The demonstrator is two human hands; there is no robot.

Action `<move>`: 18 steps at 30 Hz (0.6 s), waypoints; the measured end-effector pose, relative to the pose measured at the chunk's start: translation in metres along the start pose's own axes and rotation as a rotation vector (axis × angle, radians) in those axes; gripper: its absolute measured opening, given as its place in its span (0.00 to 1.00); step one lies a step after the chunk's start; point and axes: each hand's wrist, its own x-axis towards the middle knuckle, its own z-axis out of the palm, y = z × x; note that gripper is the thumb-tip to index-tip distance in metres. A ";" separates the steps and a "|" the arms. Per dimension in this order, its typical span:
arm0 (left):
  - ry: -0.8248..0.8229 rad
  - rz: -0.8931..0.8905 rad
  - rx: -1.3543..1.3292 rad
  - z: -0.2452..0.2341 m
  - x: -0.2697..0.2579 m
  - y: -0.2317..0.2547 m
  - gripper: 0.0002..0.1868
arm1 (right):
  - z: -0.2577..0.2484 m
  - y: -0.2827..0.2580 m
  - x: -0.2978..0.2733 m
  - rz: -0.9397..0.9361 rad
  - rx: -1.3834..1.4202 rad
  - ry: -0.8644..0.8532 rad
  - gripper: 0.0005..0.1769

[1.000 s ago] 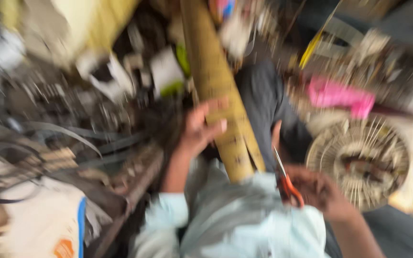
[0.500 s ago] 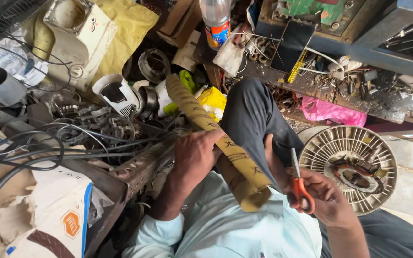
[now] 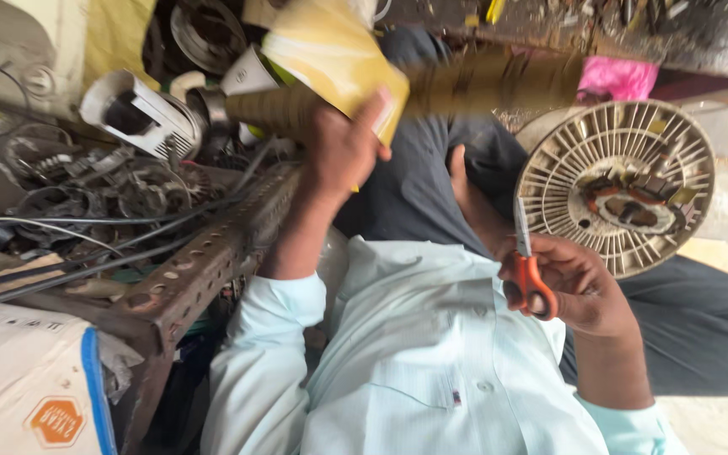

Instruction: The person cuts a strip of cardboard using scissors and wraps it around the stator of a fan motor. They then wind copper wire around the stator, securing it with the cardboard strips.

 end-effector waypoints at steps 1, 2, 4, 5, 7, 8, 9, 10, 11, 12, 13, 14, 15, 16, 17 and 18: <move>-0.048 0.047 -0.226 -0.005 0.003 0.014 0.14 | 0.005 -0.001 0.005 0.017 -0.016 -0.018 0.37; -0.094 0.092 -0.452 -0.007 0.004 0.028 0.14 | 0.011 -0.002 0.010 0.033 -0.031 -0.036 0.38; -0.178 0.086 -0.626 -0.003 -0.002 0.049 0.15 | 0.023 0.000 0.027 0.084 -0.002 -0.096 0.38; -0.220 0.091 -0.711 -0.002 -0.007 0.058 0.16 | 0.029 0.000 0.038 0.105 0.009 -0.132 0.37; -0.250 0.128 -0.650 0.007 -0.020 0.065 0.17 | 0.042 -0.001 0.056 0.122 -0.032 -0.174 0.40; -0.268 0.150 -0.618 0.010 -0.023 0.065 0.17 | 0.046 -0.001 0.069 0.126 -0.056 -0.196 0.41; -0.260 0.181 -0.608 0.009 -0.025 0.063 0.17 | 0.049 0.002 0.085 0.103 -0.086 -0.216 0.42; -0.253 0.212 -0.598 0.008 -0.026 0.058 0.17 | 0.050 0.005 0.104 0.079 -0.117 -0.236 0.44; -0.237 0.208 -0.575 0.006 -0.024 0.054 0.19 | 0.051 0.006 0.119 0.052 -0.151 -0.255 0.45; -0.222 0.204 -0.552 0.004 -0.021 0.049 0.20 | 0.054 0.007 0.127 0.030 -0.100 -0.247 0.45; -0.181 0.167 -0.518 0.001 -0.020 0.044 0.22 | 0.058 0.008 0.136 0.016 -0.050 -0.250 0.46; -0.140 0.130 -0.484 -0.003 -0.017 0.040 0.25 | 0.061 0.009 0.144 0.002 0.000 -0.253 0.46; -0.097 0.125 -0.458 -0.005 -0.019 0.033 0.25 | 0.064 0.011 0.150 0.004 0.001 -0.250 0.46; -0.054 0.121 -0.432 -0.005 -0.020 0.026 0.25 | 0.065 0.013 0.156 0.006 0.003 -0.247 0.46; -0.017 0.113 -0.409 -0.006 -0.020 0.019 0.25 | 0.065 0.014 0.162 0.006 0.003 -0.238 0.46; -0.044 0.103 -0.387 -0.011 -0.019 0.013 0.26 | 0.062 0.015 0.170 0.040 0.011 -0.260 0.46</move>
